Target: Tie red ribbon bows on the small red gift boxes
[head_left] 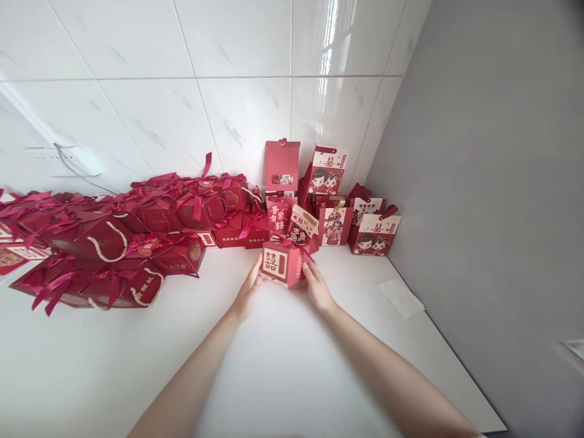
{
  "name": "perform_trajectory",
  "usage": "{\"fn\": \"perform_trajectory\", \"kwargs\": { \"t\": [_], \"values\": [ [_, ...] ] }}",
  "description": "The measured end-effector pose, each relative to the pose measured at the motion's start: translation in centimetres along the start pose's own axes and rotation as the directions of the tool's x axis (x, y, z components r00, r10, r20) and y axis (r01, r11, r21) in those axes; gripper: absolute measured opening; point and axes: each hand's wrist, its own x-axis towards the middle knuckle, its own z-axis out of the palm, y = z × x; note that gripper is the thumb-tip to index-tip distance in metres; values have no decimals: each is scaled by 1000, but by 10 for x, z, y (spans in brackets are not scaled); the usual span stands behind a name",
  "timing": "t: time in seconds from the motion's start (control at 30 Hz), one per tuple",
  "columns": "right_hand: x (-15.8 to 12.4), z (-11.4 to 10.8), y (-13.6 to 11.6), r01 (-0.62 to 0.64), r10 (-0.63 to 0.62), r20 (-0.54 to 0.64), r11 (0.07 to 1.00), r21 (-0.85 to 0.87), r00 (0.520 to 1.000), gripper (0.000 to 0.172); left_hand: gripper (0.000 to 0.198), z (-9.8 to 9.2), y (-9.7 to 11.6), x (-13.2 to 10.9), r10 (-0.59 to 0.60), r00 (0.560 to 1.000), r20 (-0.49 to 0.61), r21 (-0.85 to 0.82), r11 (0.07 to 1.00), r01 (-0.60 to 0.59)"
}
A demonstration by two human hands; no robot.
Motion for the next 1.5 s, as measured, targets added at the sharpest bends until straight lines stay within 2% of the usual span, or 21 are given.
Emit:
{"fn": "perform_trajectory", "kwargs": {
  "t": [0.07,0.2,0.3,0.4,0.53,0.63,0.73,0.83,0.97,1.13,1.33,1.5],
  "values": [
    [3,-4,2,-11,11,1,999,43,1000,53,80,17,-4,-2,-30,1000,-2,-57,998,30],
    [4,-4,1,-19,15,33,992,125,999,49,83,41,-11,1,-107,990,-95,-175,980,89],
    [7,-3,2,-35,26,51,983,182,998,50,83,48,-11,9,-194,978,-76,-269,949,167],
    [12,-6,2,-58,39,86,971,233,996,50,74,47,-8,15,-234,970,-64,-286,936,207],
    [11,-10,-1,-80,37,150,954,288,988,51,65,42,-8,14,-189,978,-88,-262,952,160],
    [5,-10,-2,-63,1,202,952,300,979,60,64,38,-9,12,-126,978,-164,-206,974,91],
    [2,-11,0,17,-67,207,972,234,976,67,60,33,-9,12,-24,966,-259,-70,998,6],
    [3,-11,2,40,-83,229,982,186,970,70,60,29,-9,13,5,954,-299,-6,1000,-7],
    [4,-12,3,41,-97,248,975,219,964,67,60,30,-7,13,8,963,-270,-21,1000,-15],
    [4,-11,-1,-6,-53,237,970,242,970,61,58,27,-7,16,-16,980,-200,-67,998,3],
    [5,-9,-4,-69,12,206,960,273,979,64,52,6,-9,27,-177,983,-45,-236,958,162],
    [4,-11,-7,-90,28,224,958,272,974,59,50,2,-9,28,-180,983,-25,-300,940,165]
  ]
}}
